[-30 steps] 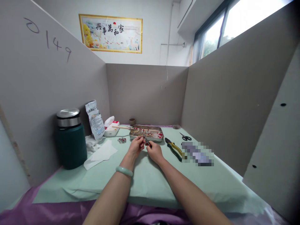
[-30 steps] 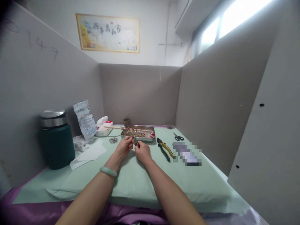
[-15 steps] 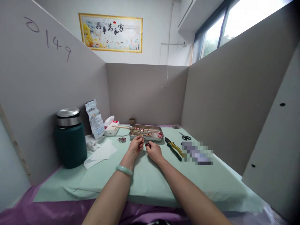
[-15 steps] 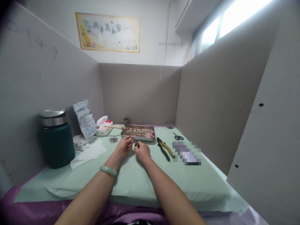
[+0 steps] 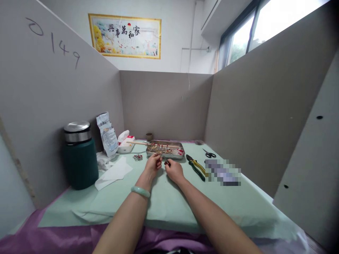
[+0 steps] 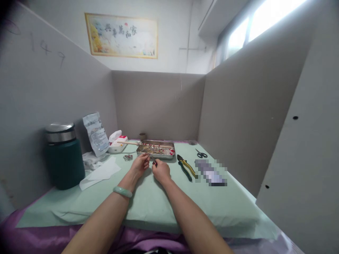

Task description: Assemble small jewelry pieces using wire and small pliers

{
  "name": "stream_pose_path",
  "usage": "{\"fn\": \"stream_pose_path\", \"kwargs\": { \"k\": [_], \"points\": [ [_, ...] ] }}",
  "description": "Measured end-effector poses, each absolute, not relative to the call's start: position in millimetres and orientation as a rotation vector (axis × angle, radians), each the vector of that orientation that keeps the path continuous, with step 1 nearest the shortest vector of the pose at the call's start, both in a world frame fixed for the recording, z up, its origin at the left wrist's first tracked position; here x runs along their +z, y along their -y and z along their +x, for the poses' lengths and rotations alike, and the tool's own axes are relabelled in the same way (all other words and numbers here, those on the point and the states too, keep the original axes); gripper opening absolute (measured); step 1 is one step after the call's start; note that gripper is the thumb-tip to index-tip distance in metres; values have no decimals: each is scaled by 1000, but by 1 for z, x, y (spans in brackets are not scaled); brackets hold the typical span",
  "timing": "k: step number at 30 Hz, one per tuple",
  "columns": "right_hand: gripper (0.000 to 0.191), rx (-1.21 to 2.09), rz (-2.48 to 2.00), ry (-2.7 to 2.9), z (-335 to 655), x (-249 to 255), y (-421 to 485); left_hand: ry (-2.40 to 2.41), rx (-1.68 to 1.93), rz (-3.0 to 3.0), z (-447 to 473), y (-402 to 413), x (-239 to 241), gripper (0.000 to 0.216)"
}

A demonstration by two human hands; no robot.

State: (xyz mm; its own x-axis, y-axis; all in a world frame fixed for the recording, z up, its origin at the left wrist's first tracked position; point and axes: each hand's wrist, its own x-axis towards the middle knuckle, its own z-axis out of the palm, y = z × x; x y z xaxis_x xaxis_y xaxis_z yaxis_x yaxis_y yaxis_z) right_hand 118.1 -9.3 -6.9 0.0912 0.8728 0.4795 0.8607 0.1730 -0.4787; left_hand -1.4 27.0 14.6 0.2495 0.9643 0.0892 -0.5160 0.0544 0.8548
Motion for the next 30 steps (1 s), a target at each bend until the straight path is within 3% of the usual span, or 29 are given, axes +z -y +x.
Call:
{"fn": "stream_pose_path", "kwargs": {
  "k": [15, 30],
  "points": [
    [17, -66, -1668, 1759, 117, -5, 14, -706, 1294, 1024, -2, -25, 12, 23],
    [26, 460, -1293, 1736, 137, -3, 0, -822, 1259, 1231, -4, -25, 14, 31]
  ]
}}
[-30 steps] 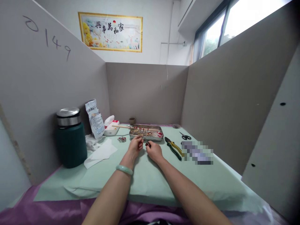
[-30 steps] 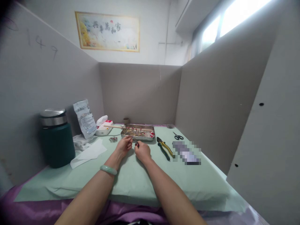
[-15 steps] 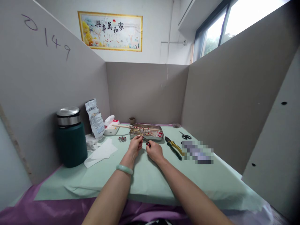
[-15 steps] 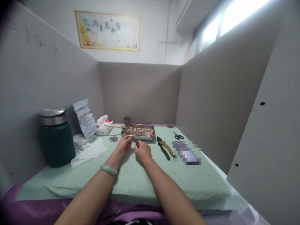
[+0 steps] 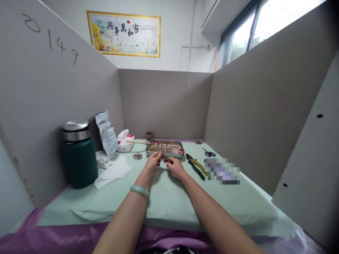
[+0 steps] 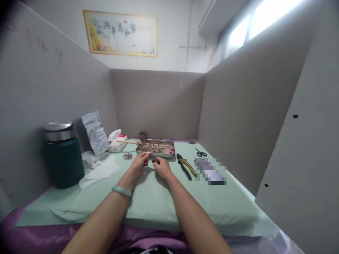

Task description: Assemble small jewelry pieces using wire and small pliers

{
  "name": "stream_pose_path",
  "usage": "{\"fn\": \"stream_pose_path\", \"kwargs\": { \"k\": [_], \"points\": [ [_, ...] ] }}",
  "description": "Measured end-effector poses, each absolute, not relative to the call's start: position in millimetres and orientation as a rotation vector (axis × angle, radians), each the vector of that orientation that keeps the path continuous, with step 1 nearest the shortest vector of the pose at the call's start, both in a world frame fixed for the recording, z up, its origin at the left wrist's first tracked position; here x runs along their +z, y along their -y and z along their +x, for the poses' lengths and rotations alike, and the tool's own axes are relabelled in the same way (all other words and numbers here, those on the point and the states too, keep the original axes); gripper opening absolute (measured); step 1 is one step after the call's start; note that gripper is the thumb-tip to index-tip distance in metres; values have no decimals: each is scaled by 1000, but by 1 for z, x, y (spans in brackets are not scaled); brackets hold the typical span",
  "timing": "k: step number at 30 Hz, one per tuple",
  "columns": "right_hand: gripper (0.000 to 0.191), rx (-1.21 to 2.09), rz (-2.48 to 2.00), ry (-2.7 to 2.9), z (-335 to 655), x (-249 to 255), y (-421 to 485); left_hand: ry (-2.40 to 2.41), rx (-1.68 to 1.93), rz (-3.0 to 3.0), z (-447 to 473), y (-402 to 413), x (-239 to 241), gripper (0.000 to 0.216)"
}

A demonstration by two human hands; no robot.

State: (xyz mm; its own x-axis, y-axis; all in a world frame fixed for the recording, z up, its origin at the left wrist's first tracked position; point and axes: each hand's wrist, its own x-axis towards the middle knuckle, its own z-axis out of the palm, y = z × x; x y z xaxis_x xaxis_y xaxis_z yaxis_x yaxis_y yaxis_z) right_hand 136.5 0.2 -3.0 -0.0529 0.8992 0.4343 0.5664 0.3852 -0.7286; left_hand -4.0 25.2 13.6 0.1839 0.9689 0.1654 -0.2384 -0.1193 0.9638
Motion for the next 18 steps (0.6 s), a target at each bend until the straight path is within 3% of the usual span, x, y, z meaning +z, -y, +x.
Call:
{"fn": "stream_pose_path", "kwargs": {
  "k": [18],
  "points": [
    [26, 499, -1252, 1773, 134, -3, 3, -787, 1234, 1205, -2, -22, 16, 30]
  ]
}}
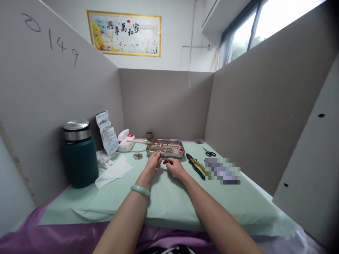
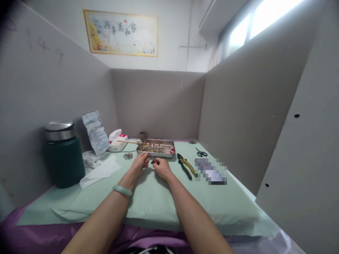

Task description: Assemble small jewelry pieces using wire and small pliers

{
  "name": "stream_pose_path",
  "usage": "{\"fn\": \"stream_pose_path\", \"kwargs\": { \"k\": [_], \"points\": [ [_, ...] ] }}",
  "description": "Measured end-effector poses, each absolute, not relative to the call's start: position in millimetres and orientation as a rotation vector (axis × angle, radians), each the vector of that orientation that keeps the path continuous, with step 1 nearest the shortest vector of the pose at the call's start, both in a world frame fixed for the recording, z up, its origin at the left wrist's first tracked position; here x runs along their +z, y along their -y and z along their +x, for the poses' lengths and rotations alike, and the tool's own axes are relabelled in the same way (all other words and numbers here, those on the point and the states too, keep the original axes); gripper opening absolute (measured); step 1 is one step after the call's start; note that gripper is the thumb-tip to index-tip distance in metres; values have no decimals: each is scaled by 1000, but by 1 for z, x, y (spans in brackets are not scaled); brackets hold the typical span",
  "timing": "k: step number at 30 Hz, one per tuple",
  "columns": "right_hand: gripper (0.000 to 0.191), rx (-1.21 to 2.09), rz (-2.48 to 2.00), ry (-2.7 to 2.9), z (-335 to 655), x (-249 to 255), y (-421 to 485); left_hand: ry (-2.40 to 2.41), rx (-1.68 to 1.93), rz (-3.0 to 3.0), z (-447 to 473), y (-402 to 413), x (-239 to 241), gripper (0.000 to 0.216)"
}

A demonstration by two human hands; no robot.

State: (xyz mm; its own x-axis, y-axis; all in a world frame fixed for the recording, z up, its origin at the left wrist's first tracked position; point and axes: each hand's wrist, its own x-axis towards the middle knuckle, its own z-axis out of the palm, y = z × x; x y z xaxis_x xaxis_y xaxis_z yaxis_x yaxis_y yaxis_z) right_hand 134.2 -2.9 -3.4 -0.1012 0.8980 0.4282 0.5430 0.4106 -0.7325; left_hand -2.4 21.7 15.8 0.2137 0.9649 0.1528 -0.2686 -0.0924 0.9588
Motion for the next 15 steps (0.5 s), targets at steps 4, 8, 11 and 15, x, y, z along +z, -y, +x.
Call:
{"fn": "stream_pose_path", "kwargs": {
  "k": [4, 8, 11, 15],
  "points": [
    [26, 474, -1277, 1789, 134, -3, 3, -796, 1240, 1187, -2, -20, 16, 28],
    [26, 443, -1303, 1795, 133, -2, 4, -815, 1233, 1196, -2, -20, 17, 23],
    [26, 420, -1319, 1798, 133, -2, 4, -812, 1230, 1197, -2, -21, 17, 21],
    [27, 419, -1346, 1788, 133, -1, 5, -800, 1234, 1186, -3, -22, 17, 22]
  ]
}}
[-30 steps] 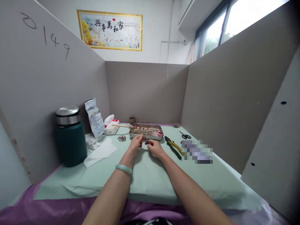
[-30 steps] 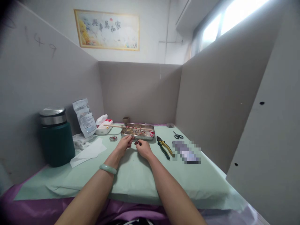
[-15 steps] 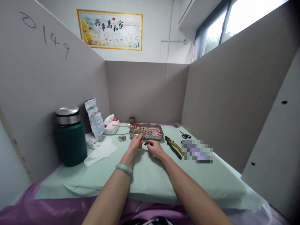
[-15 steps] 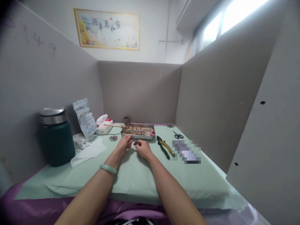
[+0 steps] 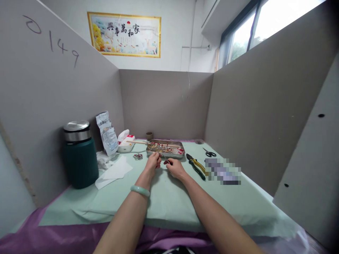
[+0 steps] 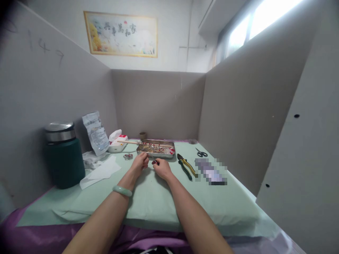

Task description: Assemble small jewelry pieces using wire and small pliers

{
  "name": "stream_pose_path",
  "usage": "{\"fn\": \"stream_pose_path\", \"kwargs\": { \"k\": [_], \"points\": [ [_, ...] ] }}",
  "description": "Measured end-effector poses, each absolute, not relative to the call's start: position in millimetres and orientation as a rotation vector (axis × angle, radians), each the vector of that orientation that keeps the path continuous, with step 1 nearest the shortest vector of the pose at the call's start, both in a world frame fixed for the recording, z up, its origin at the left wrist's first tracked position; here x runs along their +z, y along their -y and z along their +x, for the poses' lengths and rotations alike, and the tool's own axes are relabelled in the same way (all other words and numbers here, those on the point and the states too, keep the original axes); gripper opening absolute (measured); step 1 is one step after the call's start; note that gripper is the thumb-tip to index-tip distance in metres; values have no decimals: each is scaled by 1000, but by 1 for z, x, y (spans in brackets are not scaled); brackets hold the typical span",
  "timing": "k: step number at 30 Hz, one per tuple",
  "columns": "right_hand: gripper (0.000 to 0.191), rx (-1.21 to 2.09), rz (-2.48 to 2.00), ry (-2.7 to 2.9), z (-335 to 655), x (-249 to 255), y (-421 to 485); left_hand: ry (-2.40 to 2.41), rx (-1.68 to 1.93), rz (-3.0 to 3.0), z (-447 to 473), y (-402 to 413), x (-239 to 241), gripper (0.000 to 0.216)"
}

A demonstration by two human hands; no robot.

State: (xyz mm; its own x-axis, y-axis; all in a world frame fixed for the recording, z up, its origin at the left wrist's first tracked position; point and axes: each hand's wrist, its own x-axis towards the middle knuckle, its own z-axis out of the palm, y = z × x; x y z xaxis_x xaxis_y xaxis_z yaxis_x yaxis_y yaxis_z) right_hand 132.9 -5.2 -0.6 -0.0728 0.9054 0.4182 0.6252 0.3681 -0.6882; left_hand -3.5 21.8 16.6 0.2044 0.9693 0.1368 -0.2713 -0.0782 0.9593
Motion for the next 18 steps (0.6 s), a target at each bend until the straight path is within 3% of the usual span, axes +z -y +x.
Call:
{"fn": "stream_pose_path", "kwargs": {
  "k": [18],
  "points": [
    [22, 340, -1400, 1795, 131, 0, 7, -798, 1221, 1222, -2, -18, 17, 22]
  ]
}}
